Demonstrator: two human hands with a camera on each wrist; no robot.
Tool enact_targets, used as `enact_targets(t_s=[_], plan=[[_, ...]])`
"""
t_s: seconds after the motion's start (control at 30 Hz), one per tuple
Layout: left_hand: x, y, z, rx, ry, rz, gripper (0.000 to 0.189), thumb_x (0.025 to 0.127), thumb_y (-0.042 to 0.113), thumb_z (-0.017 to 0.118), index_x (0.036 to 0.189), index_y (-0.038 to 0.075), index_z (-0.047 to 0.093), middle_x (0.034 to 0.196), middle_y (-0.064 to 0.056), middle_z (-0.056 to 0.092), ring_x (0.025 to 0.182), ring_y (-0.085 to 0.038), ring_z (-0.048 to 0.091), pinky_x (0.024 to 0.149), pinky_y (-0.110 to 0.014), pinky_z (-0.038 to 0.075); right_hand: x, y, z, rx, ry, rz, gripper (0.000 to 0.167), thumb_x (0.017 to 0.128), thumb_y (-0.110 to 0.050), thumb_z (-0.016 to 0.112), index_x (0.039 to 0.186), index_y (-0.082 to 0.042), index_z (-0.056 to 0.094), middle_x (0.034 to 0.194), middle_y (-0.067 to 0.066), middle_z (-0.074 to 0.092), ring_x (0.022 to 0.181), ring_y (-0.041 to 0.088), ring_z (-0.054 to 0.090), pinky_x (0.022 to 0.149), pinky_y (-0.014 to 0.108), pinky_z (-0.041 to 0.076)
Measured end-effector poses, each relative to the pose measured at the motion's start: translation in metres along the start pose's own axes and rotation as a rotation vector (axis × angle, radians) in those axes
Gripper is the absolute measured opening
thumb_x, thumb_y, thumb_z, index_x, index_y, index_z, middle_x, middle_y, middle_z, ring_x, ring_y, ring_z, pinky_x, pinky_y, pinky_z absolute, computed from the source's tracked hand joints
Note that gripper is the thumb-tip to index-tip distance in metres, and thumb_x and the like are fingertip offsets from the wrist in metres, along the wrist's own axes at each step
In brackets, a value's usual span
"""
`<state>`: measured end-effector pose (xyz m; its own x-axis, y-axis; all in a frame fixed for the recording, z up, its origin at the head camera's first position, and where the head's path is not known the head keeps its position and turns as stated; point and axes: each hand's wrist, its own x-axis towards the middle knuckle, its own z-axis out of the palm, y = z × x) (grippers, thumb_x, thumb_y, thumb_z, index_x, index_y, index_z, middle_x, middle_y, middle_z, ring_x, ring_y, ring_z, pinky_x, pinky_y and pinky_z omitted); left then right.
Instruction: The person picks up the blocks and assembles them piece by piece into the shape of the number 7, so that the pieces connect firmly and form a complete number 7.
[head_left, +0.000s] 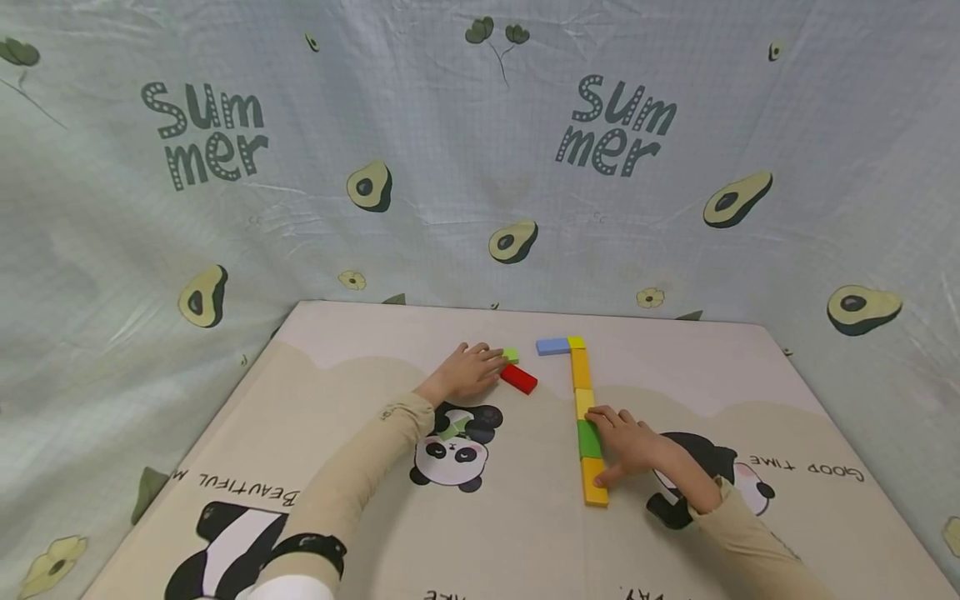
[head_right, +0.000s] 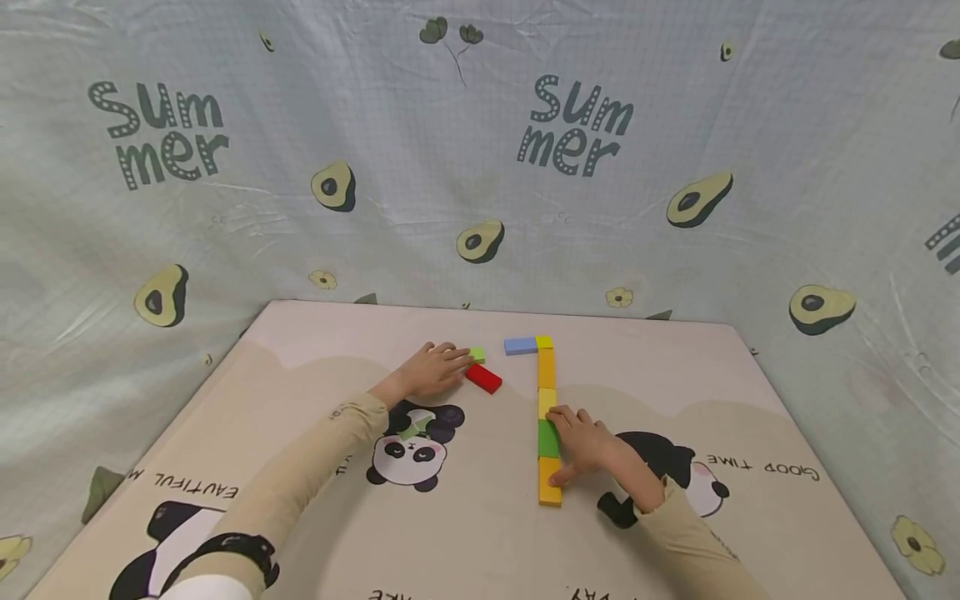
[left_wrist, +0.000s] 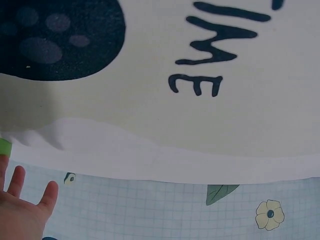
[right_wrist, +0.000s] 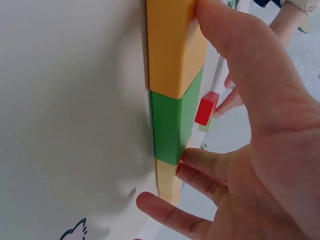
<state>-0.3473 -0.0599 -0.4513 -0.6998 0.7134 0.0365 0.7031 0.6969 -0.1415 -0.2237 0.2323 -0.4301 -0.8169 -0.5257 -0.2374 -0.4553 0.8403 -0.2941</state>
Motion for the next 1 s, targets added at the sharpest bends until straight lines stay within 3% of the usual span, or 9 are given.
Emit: enact_targets(t_s=[0.3, 1.0], plan=[[0.0014, -0.0007, -0.0013, -0.016, -0.014, -0.009, 0.043, 0.095, 0.035, 0.036, 0.134, 0.019, 0.041, 0.14, -0.001, 0.04, 0.126, -0.022, 0.038, 0.1, -0.049, 0.033, 0.0005, -0.0064, -0.0031, -0.029, -0.027, 0.061, 0.097, 0.061, -0.047, 0.076, 0.133, -0.001, 0.03, 0.138, 0.017, 0.027, 0.114, 0.038, 0.037, 0.088, 0.06, 0.037], [0.0079, -0.0002, 0.0012, 0.0, -0.012, -0.009, 0.044, 0.095, 0.035, 0.034, 0.136, 0.02, 0.038, 0.141, -0.001, 0.039, 0.129, -0.022, 0.034, 0.102, -0.05, 0.031, -0.0003, -0.0046, -0.0019, -0.018, -0.021, 0.045, 0.096, 0.062, -0.045, 0.076, 0.133, 0.001, 0.03, 0.137, 0.018, 0.027, 0.115, 0.04, 0.036, 0.087, 0.061, 0.036]])
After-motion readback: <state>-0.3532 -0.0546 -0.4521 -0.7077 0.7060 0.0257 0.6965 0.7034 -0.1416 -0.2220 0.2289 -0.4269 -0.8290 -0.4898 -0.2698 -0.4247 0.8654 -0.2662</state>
